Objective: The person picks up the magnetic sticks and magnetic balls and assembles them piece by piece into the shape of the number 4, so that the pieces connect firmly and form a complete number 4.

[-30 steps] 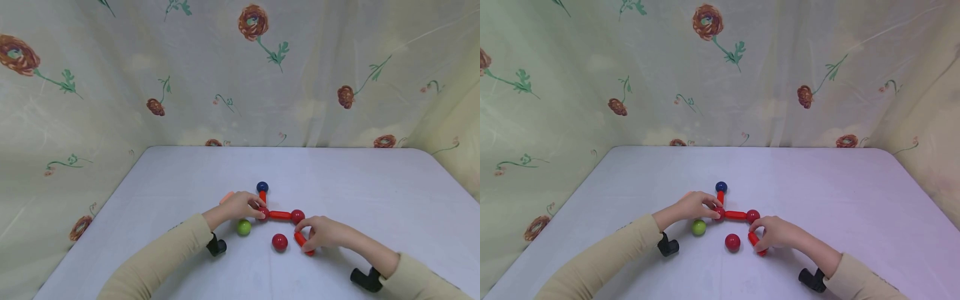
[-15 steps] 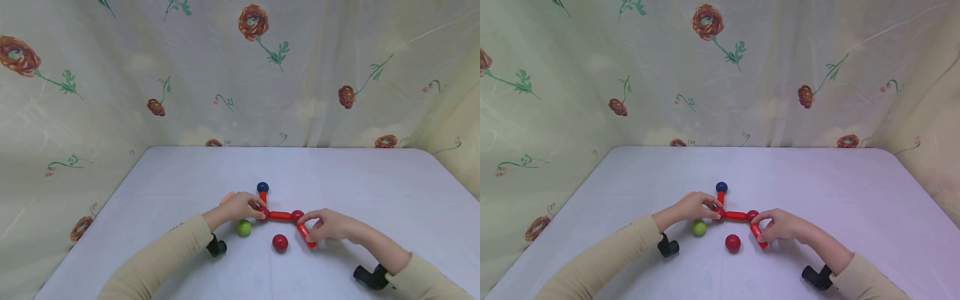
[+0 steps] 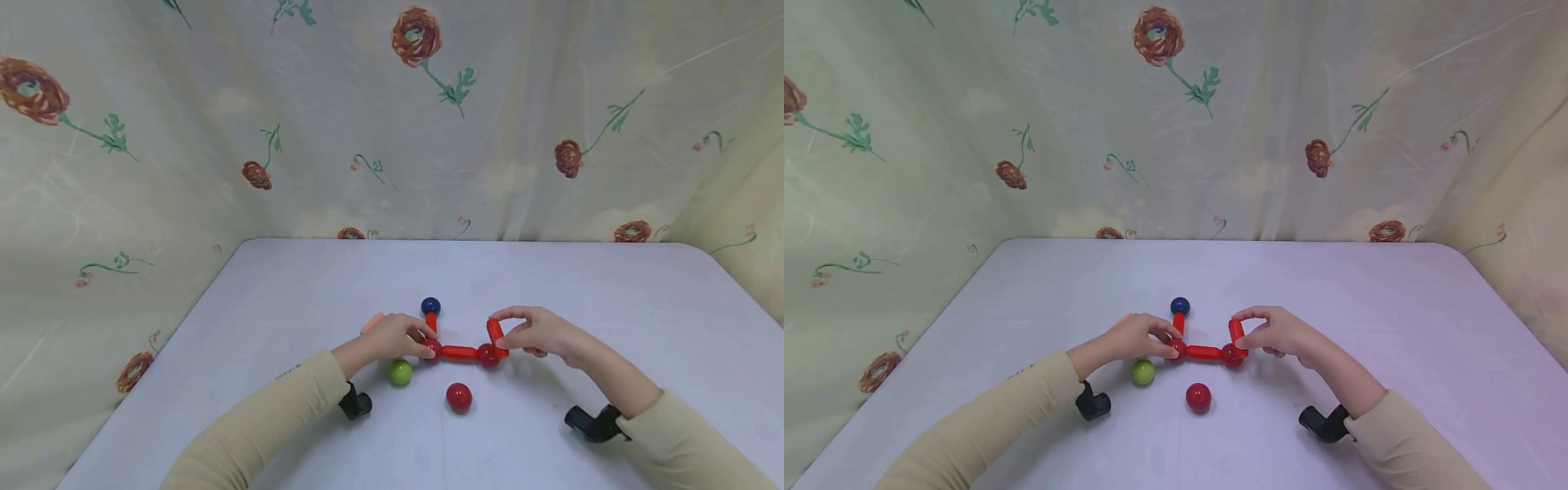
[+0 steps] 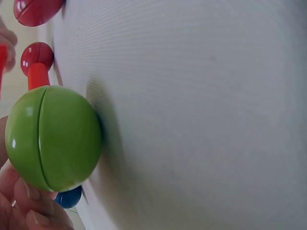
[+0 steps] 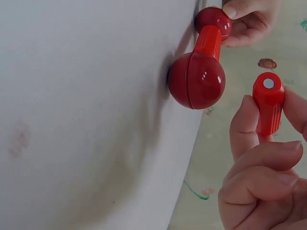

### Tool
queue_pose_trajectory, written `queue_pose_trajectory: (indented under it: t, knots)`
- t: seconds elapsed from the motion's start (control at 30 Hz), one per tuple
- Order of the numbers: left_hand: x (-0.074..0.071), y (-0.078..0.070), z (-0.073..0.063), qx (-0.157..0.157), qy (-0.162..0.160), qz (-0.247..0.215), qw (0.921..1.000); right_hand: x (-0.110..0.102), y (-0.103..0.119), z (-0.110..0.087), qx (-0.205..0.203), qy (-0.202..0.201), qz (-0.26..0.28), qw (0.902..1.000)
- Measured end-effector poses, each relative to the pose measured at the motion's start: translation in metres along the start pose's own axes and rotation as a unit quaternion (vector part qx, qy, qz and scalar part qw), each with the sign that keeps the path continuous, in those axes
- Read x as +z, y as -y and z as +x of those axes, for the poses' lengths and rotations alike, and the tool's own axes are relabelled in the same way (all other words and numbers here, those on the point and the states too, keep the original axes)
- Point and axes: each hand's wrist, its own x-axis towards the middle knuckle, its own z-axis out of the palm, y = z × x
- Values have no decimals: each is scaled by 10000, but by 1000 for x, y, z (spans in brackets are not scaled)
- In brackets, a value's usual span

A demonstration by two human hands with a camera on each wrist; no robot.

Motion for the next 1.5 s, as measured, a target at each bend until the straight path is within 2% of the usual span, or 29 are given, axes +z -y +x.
queue_pose_trajectory:
  t: [0.4,0.9,1.23,1.37,1.5]
  knots:
    - [0,0,0,-22,-9,-13,10000,-4,1,23,196,-384,75,9990]
    - [0,1,1,26,-24,7,10000,7,-4,44,476,-400,-89,9980]
    - [0,-1,0,-78,-70,-7,9999,11,-3,44,603,-388,-202,9972]
    - [0,-1,-1,-88,-75,-16,9999,13,-3,37,572,-277,-337,9974]
    - [0,-2,-2,-77,-71,27,9999,14,-4,29,489,1,-442,9978]
